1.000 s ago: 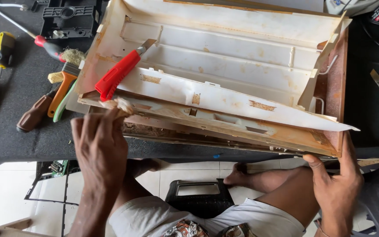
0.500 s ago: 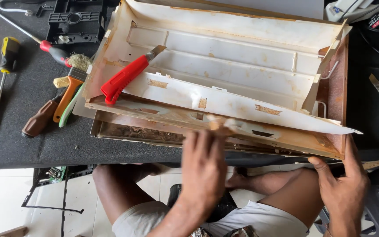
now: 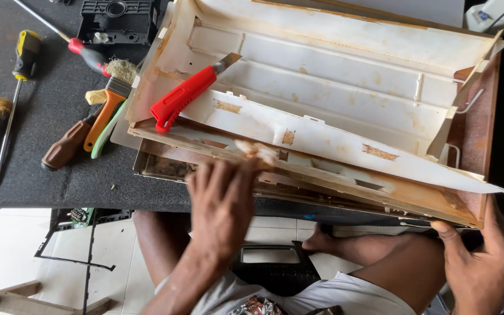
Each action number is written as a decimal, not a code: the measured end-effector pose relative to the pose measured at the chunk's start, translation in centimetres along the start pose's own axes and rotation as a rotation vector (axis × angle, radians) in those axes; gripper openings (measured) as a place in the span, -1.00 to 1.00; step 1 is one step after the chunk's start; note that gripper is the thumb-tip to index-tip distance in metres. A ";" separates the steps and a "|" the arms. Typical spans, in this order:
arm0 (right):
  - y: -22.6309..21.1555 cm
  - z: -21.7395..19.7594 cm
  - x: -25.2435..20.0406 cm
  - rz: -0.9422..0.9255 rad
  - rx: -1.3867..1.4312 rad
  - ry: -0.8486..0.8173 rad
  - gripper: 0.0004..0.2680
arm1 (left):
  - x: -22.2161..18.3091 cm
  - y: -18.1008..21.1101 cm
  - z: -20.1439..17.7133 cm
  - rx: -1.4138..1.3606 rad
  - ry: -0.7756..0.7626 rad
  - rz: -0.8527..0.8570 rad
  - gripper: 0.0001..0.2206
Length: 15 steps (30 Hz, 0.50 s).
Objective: Disassembling a plastic electronic housing by removing the internal reflector sheet using a utility knife and pliers
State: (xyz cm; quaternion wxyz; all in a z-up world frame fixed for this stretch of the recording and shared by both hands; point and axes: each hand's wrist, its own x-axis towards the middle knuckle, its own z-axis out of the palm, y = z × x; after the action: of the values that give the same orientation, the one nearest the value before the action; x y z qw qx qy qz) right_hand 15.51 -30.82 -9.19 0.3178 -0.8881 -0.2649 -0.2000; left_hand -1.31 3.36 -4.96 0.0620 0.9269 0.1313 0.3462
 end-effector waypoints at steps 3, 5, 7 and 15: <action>-0.2 0.1 0.0 -0.011 -0.010 0.009 -0.39 | -0.5 -5.1 -1.4 0.175 0.043 -0.106 -0.79; -0.5 0.0 0.2 -0.035 0.010 0.012 -0.39 | -0.3 -7.4 -2.2 0.287 0.178 -0.145 -0.85; -0.1 0.0 0.1 -0.041 0.006 0.015 -0.39 | -0.2 -8.0 -3.3 0.297 0.168 -0.196 -0.88; 0.5 0.0 -0.1 -0.057 0.039 0.012 -0.40 | 1.2 1.9 -1.7 0.204 0.001 -0.100 -0.83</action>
State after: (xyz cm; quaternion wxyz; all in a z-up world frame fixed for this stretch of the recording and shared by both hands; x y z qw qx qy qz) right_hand 15.70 -31.15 -9.50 0.3307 -0.8727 -0.2921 -0.2090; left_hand -1.16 1.97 -2.50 -0.0157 0.9205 0.2118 0.3280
